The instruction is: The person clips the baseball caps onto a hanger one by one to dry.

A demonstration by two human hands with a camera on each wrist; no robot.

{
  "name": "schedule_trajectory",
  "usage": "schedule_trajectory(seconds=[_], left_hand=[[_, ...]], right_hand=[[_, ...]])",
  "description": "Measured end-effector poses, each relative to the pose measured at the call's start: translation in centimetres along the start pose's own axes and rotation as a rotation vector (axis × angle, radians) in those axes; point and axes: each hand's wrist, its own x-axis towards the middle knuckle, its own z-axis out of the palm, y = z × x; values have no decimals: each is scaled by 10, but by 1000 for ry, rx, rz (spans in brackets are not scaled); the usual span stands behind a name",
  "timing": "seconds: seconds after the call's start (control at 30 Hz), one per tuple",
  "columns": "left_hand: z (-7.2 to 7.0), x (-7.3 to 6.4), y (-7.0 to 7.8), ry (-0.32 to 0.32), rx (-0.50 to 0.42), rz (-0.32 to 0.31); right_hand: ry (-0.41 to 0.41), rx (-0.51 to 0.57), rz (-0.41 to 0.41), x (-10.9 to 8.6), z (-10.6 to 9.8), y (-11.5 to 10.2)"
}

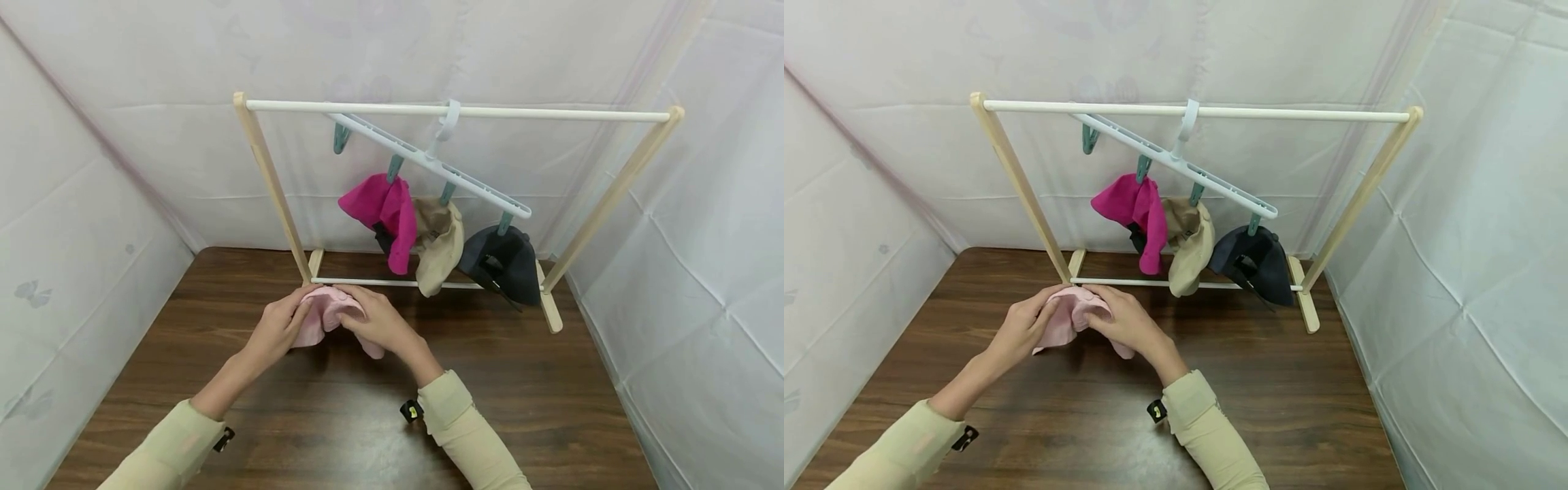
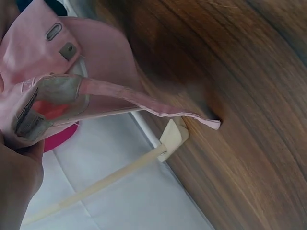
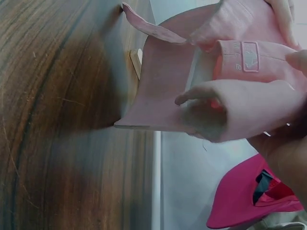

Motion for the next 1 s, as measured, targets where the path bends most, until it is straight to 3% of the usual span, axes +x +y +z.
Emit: schedule_trajectory(seconds=[0.2,0.7,1.0], left_hand=[[-2,3,2,-5,-3,-3],[1,21,5,46,20,96],[-4,39,15,15,3,74]], right_hand=[[44,11,-3,-3,1,0],[155,-88,-10,2,-13,2],[139,-90,-21,3,-34,1]])
